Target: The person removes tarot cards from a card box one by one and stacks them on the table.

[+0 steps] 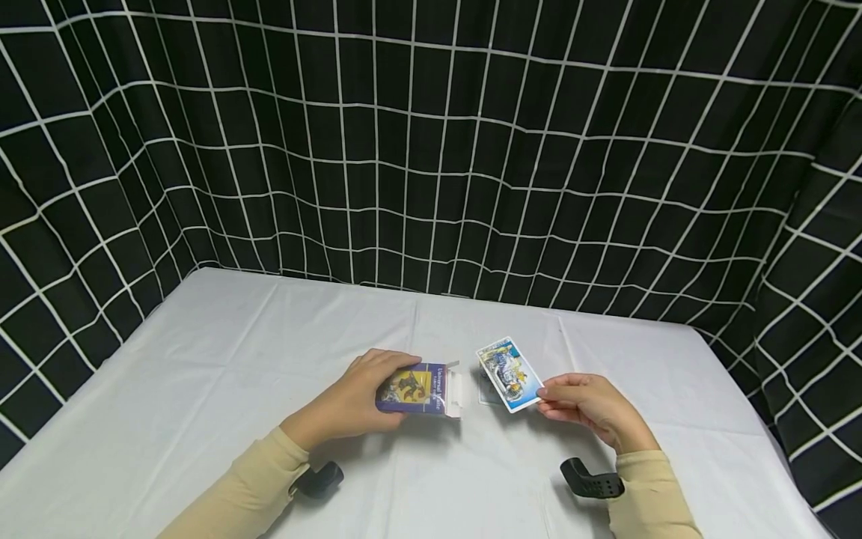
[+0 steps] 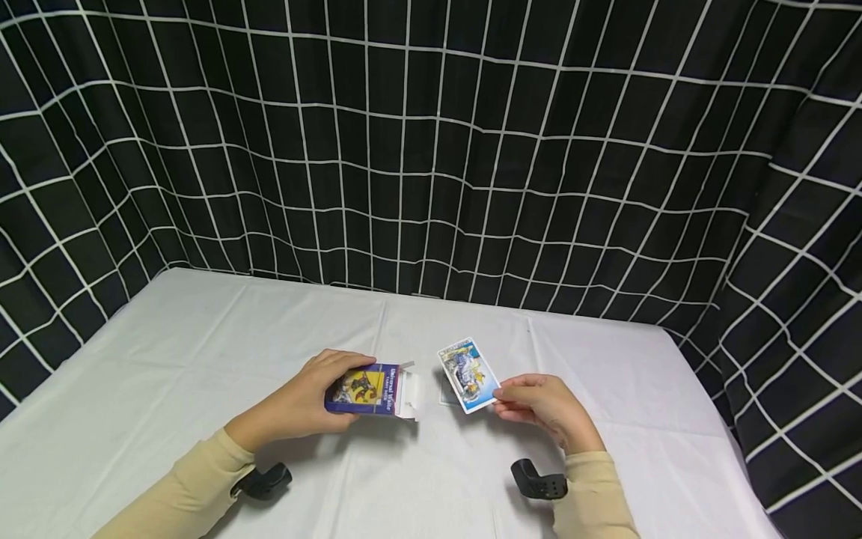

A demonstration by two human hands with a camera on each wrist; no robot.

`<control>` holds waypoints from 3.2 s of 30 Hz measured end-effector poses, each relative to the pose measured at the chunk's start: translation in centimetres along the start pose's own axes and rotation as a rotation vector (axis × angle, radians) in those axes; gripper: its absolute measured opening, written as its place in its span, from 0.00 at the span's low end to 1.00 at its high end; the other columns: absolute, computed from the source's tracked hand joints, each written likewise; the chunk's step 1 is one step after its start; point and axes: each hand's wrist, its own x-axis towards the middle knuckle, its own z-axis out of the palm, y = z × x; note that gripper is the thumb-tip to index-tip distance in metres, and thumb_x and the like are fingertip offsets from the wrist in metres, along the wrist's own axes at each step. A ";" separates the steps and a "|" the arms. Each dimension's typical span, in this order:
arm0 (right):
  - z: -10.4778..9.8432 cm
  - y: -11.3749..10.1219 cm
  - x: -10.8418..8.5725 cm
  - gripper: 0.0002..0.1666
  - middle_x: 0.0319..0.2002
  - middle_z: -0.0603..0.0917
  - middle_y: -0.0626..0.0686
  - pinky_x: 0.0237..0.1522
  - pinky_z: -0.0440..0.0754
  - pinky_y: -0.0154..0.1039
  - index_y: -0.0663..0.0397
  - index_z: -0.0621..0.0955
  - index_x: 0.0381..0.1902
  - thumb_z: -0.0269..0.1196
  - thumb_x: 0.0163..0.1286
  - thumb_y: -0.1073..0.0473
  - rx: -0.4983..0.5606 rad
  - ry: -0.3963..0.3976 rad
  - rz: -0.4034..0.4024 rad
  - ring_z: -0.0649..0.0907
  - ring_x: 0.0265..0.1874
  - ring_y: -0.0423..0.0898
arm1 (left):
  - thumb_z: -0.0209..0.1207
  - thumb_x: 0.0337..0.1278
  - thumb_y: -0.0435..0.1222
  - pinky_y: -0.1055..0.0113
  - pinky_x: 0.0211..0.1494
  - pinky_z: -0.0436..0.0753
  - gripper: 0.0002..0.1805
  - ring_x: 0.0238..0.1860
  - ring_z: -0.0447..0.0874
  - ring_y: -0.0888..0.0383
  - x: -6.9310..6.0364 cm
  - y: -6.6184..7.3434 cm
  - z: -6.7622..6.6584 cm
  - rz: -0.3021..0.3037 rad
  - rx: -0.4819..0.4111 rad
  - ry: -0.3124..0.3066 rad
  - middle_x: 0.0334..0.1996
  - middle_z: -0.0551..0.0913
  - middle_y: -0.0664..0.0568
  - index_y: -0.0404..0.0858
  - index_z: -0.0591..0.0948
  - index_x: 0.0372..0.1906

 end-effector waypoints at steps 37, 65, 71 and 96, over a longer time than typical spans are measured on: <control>2.9 1.5 1.3 0.08 0.24 0.87 0.49 0.36 0.87 0.30 0.71 0.77 0.42 0.59 0.68 0.69 0.085 0.142 0.016 0.87 0.27 0.37 | 0.72 0.40 0.36 0.46 0.71 0.67 0.43 0.66 0.70 0.50 0.0 0.0 0.3 0.015 0.011 0.010 0.66 0.75 0.49 0.44 0.71 0.69; 4.0 2.5 1.8 0.13 0.22 0.86 0.48 0.32 0.86 0.28 0.76 0.76 0.46 0.58 0.69 0.68 0.094 0.166 0.061 0.87 0.24 0.37 | 0.72 0.42 0.36 0.46 0.71 0.66 0.43 0.67 0.69 0.50 -0.2 -0.1 0.8 0.015 0.009 -0.017 0.66 0.75 0.50 0.45 0.71 0.69; 4.3 2.8 1.8 0.12 0.20 0.86 0.48 0.28 0.86 0.30 0.72 0.78 0.41 0.60 0.69 0.64 -0.021 0.217 0.105 0.86 0.20 0.36 | 0.72 0.41 0.37 0.46 0.72 0.65 0.43 0.67 0.69 0.50 -0.3 0.0 0.8 0.012 0.006 -0.017 0.67 0.75 0.50 0.45 0.71 0.70; 4.3 2.7 1.9 0.10 0.15 0.81 0.45 0.20 0.82 0.29 0.64 0.76 0.35 0.61 0.68 0.60 -0.188 0.214 0.143 0.80 0.13 0.34 | 0.72 0.42 0.36 0.47 0.71 0.67 0.43 0.67 0.69 0.50 0.1 0.2 0.6 0.008 0.005 -0.005 0.67 0.74 0.49 0.44 0.70 0.70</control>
